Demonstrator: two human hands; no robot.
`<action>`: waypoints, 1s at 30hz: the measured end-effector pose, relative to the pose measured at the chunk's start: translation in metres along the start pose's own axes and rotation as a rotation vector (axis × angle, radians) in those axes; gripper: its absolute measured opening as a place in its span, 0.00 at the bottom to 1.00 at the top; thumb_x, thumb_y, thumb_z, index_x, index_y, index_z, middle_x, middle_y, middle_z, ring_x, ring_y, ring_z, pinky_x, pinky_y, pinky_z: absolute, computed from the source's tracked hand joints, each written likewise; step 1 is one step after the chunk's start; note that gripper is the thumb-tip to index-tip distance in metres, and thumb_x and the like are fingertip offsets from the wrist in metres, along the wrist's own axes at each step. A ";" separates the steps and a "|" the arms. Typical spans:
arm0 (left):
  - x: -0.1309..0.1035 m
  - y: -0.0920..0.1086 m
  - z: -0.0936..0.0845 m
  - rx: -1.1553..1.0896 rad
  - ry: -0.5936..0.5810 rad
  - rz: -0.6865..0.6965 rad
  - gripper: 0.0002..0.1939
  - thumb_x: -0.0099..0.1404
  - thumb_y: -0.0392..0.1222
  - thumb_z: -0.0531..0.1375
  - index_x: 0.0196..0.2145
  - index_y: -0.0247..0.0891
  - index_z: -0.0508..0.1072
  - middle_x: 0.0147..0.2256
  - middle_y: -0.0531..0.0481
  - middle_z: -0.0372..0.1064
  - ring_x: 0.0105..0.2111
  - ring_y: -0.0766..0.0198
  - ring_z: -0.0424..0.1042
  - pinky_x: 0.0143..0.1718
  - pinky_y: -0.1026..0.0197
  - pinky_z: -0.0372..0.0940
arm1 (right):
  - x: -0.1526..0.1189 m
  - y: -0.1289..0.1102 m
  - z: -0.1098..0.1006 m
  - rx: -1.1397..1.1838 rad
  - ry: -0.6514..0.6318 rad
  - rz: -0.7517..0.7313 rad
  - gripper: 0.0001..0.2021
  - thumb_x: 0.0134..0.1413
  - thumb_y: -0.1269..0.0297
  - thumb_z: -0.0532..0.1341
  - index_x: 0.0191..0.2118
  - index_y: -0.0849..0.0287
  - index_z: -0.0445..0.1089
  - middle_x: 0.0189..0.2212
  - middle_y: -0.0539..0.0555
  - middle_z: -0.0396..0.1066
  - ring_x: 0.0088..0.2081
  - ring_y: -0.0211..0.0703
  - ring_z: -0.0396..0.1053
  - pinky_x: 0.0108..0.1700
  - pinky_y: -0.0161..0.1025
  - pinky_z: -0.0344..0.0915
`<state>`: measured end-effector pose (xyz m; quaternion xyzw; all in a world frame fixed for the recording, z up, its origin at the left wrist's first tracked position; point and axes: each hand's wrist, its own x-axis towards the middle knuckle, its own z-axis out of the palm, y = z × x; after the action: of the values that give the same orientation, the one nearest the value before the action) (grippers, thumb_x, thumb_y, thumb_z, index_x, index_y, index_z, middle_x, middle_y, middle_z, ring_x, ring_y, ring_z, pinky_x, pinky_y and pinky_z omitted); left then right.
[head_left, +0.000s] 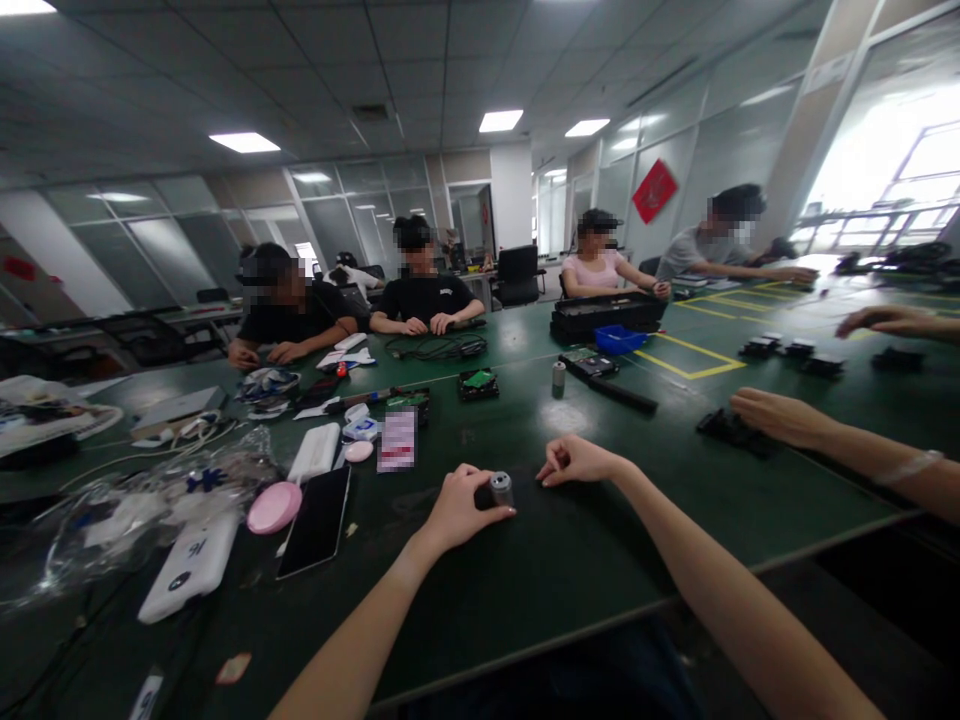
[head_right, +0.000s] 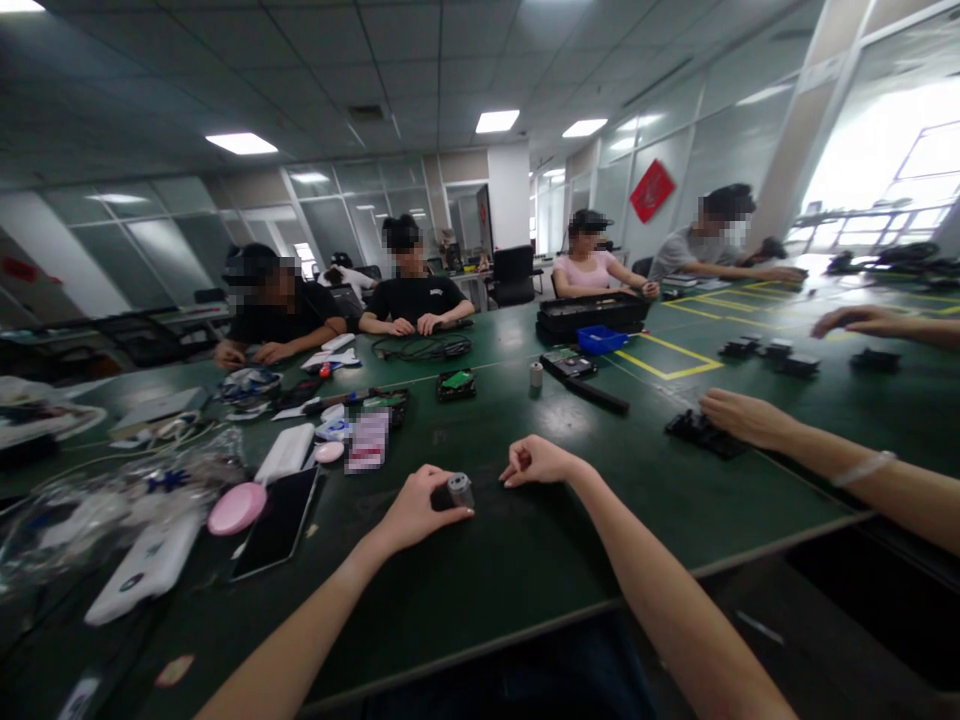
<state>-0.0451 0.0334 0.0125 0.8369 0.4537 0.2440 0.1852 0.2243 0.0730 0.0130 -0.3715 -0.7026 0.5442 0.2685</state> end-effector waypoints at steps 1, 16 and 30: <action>0.000 0.000 0.000 -0.008 -0.003 -0.004 0.28 0.50 0.60 0.65 0.46 0.44 0.74 0.42 0.45 0.67 0.43 0.54 0.67 0.47 0.53 0.60 | 0.000 0.001 -0.002 -0.018 -0.006 0.007 0.22 0.30 0.58 0.73 0.21 0.61 0.58 0.25 0.54 0.75 0.44 0.55 0.73 0.41 0.45 0.70; 0.000 -0.003 0.002 -0.023 -0.006 0.025 0.29 0.51 0.59 0.65 0.47 0.44 0.73 0.42 0.45 0.68 0.43 0.54 0.66 0.47 0.54 0.61 | 0.006 -0.007 0.011 -0.007 0.219 -0.182 0.21 0.37 0.59 0.70 0.19 0.59 0.55 0.29 0.57 0.76 0.43 0.52 0.74 0.37 0.41 0.70; 0.000 0.002 -0.001 0.007 -0.021 0.014 0.25 0.52 0.57 0.65 0.44 0.42 0.75 0.40 0.46 0.68 0.41 0.55 0.66 0.44 0.55 0.60 | 0.010 -0.037 0.074 0.061 0.290 -0.371 0.15 0.47 0.61 0.65 0.21 0.60 0.60 0.34 0.60 0.76 0.41 0.49 0.75 0.40 0.45 0.71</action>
<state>-0.0441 0.0328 0.0139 0.8430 0.4469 0.2350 0.1853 0.1522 0.0339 0.0285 -0.3020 -0.6962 0.4474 0.4733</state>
